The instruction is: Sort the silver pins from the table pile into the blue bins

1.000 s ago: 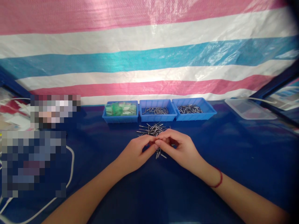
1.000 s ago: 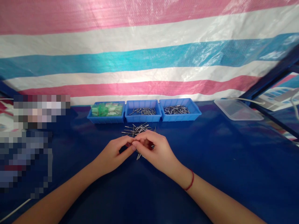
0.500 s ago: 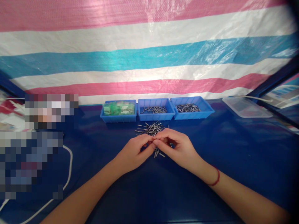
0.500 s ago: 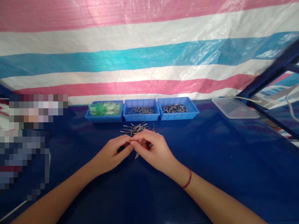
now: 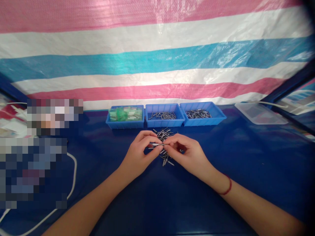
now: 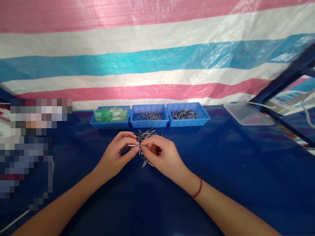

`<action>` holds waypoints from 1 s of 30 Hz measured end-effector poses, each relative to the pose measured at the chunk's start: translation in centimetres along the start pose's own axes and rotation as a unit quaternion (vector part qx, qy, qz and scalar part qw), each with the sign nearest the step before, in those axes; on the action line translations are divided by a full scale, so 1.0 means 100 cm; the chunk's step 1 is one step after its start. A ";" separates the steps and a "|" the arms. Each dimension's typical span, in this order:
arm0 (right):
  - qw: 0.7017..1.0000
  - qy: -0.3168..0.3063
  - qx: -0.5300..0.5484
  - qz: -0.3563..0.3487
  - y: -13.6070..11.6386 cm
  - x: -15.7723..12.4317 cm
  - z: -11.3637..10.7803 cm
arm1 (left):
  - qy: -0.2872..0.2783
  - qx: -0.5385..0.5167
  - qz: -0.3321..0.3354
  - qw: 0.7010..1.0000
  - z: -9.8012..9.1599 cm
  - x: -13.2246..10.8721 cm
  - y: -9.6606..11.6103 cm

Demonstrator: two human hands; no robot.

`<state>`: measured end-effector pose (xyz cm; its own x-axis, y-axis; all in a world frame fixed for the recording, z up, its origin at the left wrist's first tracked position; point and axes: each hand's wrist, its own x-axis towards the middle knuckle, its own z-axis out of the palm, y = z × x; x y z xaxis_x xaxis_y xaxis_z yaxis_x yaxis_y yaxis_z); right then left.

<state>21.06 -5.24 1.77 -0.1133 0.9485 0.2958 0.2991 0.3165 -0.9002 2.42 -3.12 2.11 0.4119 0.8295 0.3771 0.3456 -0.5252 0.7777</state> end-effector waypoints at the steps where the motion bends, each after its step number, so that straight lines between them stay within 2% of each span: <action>1: 1.000 -0.005 -0.005 0.003 0.000 0.000 0.000 | 0.003 -0.005 -0.002 1.000 0.000 0.000 0.000; 4: 0.999 -0.041 -0.017 0.009 -0.002 0.001 -0.001 | 0.007 -0.020 -0.005 1.000 0.001 -0.001 0.000; 7: 0.997 -0.062 0.027 0.026 -0.003 0.003 -0.002 | -0.007 -0.007 -0.014 1.000 0.001 -0.001 0.002; 9: 0.995 -0.029 0.083 0.051 -0.001 0.006 -0.006 | -0.009 0.048 -0.026 0.998 0.000 -0.001 0.003; 11: 0.986 0.048 0.136 0.080 0.003 0.012 -0.013 | 0.000 0.128 -0.035 0.991 0.000 -0.001 0.001; 13: 0.963 0.144 0.194 0.119 0.008 0.019 -0.025 | -0.004 0.198 -0.037 0.979 0.001 -0.002 -0.002; 15: 0.926 0.202 0.266 0.175 0.015 0.026 -0.039 | -0.029 0.246 -0.039 0.968 0.000 -0.002 -0.006; 18: 0.872 0.235 0.349 0.250 0.025 0.036 -0.059 | -0.080 0.276 -0.031 0.957 -0.001 -0.002 -0.010; 20: 0.846 0.246 0.379 0.284 0.030 0.039 -0.067 | -0.108 0.284 -0.024 0.952 -0.002 -0.002 -0.012; 23: 0.829 0.231 0.405 0.309 0.031 0.039 -0.069 | -0.130 0.289 -0.018 0.948 -0.004 0.000 -0.013; 30: 0.840 0.102 0.408 0.342 0.020 0.031 -0.046 | -0.139 0.254 0.010 0.957 -0.006 0.004 -0.015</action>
<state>25.69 -1.58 2.39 0.0096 0.9133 -0.4071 -0.5311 -0.3403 -0.7760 1.56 -1.91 1.34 0.6059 0.7733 0.1865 0.6716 -0.6230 0.4011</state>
